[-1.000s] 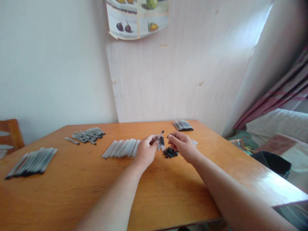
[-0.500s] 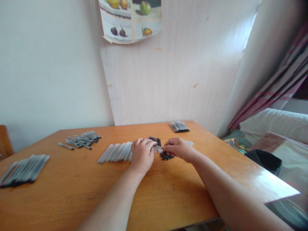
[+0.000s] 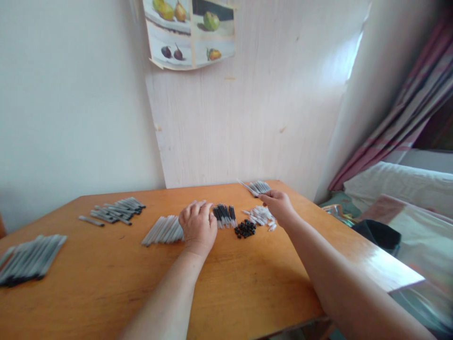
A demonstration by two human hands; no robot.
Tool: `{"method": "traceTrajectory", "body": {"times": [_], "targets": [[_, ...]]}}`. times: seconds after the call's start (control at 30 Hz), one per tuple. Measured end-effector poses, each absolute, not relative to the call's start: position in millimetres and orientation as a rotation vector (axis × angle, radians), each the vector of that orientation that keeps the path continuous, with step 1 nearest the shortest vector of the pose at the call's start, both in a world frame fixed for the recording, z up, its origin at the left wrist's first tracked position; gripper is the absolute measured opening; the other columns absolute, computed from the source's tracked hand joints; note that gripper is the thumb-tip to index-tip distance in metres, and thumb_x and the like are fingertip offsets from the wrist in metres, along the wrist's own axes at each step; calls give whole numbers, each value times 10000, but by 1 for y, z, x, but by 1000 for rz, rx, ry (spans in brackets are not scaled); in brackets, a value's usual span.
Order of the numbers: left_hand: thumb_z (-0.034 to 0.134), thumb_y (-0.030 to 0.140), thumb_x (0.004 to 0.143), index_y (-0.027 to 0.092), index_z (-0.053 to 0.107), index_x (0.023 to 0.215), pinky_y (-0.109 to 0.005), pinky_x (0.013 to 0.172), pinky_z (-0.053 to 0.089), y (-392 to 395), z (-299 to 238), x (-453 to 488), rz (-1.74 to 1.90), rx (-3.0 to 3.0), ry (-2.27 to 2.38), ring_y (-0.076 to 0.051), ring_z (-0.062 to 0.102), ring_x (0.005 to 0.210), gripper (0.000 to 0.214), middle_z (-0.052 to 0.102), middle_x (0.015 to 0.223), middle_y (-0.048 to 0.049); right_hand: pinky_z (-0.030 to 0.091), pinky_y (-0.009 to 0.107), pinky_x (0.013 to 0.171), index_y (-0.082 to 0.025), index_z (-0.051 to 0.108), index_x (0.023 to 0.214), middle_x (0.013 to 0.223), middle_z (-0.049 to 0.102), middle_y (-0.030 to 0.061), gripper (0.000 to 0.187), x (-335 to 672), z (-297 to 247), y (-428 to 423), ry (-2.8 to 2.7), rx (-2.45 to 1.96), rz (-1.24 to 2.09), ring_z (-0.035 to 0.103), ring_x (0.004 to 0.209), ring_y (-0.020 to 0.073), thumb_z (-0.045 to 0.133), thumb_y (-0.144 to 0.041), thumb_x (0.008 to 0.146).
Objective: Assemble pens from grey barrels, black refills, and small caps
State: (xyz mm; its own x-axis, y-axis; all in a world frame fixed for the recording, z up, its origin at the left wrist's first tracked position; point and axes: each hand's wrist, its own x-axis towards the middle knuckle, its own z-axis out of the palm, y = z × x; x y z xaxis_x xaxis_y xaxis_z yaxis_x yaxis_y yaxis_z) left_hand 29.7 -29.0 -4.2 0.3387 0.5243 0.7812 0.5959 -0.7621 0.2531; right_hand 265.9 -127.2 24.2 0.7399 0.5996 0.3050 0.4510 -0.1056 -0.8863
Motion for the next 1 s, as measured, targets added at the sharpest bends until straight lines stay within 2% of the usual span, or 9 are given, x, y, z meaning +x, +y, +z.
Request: {"method": "traceTrajectory", "body": {"times": [0.4, 0.7, 0.83, 1.0], "targets": [[492, 249, 835, 223, 658, 1071, -506, 1020, 246, -26, -8, 31, -1380, -2522, -1036, -321, 438, 1189, 290, 619, 1204, -107, 292, 256, 471, -141, 664, 700, 535, 545, 34, 291, 344, 22, -114, -691, -2163, -243, 498, 530, 154, 535, -395, 754], [495, 250, 841, 224, 666, 1045, -503, 1016, 260, -24, -9, 31, -1350, -2494, -1015, -319, 447, 1181, 268, 624, 1194, -100, 389, 264, 590, -168, 705, 839, 810, 684, 115, 282, 358, 12, -88, -778, -2439, -203, 621, 765, 209, 491, -349, 804], [492, 254, 848, 216, 672, 1029, -503, 1010, 276, -24, -10, 31, -1299, -2481, -1023, -317, 448, 1182, 258, 625, 1195, -95, 424, 274, 652, -184, 708, 895, 936, 698, 124, 286, 363, 5, -74, -765, -2502, -171, 636, 884, 236, 484, -342, 814], [498, 266, 850, 226, 678, 1017, -502, 1004, 292, -24, -10, 30, -1260, -2470, -1026, -313, 453, 1182, 249, 629, 1192, -81, 459, 298, 712, -203, 701, 946, 997, 695, 125, 291, 369, -1, -61, -755, -2550, -148, 638, 948, 250, 476, -350, 837]]}}
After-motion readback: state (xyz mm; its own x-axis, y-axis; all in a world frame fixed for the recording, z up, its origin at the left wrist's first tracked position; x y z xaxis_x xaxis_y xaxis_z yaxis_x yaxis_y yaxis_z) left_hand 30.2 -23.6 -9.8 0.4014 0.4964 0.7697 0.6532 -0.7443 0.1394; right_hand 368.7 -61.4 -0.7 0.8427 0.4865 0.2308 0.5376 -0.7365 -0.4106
